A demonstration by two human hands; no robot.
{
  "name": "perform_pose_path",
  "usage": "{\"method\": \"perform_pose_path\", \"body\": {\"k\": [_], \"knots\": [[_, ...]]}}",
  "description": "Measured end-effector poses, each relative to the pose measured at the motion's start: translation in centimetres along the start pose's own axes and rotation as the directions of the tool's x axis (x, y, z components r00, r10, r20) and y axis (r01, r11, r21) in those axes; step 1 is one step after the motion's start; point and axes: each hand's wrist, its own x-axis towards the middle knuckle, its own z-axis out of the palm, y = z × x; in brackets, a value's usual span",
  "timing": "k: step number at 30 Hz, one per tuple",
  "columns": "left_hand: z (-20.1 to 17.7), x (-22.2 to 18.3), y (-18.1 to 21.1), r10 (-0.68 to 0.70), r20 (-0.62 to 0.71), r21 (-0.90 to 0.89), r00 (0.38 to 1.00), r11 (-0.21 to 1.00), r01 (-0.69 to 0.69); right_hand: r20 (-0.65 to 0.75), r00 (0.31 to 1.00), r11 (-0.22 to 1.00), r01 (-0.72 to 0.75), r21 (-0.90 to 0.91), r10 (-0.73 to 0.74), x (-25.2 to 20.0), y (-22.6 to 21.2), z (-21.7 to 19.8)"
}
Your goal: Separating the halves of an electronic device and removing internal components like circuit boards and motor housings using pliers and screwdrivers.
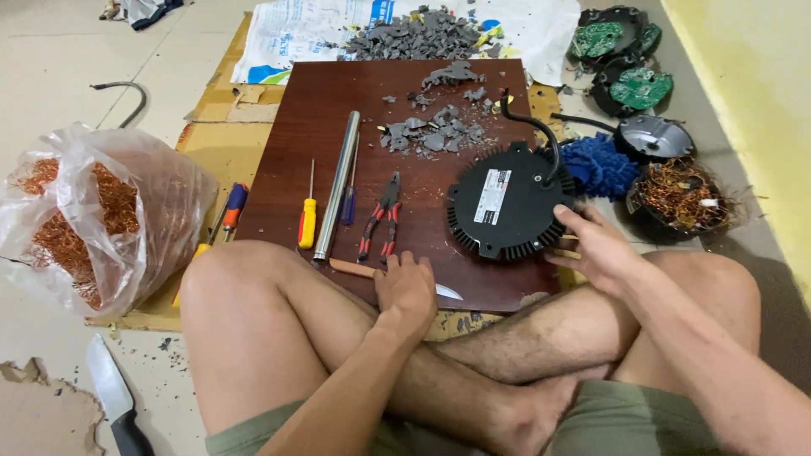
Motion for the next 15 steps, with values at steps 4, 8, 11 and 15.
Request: {"method": "perform_pose_path", "body": {"k": [4,8,11,15], "knots": [[-0.1,0.3,0.0,-0.019,0.004,0.041,1.0,0.999,0.018,-0.041,0.998,0.999,0.04,-0.027,-0.041,0.5,1.5,-0.6],[-0.9,-0.4,0.5,-0.046,0.028,0.027,0.999,0.999,0.045,-0.011,0.999,0.998,0.046,0.033,-0.046,1.1,2.2,-1.0],[-0.6,-0.4,0.2,-0.021,0.015,0.019,1.0,1.0,0.02,-0.018,0.998,0.994,0.066,0.091,-0.064,0.6,2.4,-0.8],[-0.2,-0.3,0.2,-0.026,0.009,0.019,1.0,0.999,0.026,-0.057,0.994,0.984,0.099,0.148,-0.091,1.7,3.5,-1.2]]}}
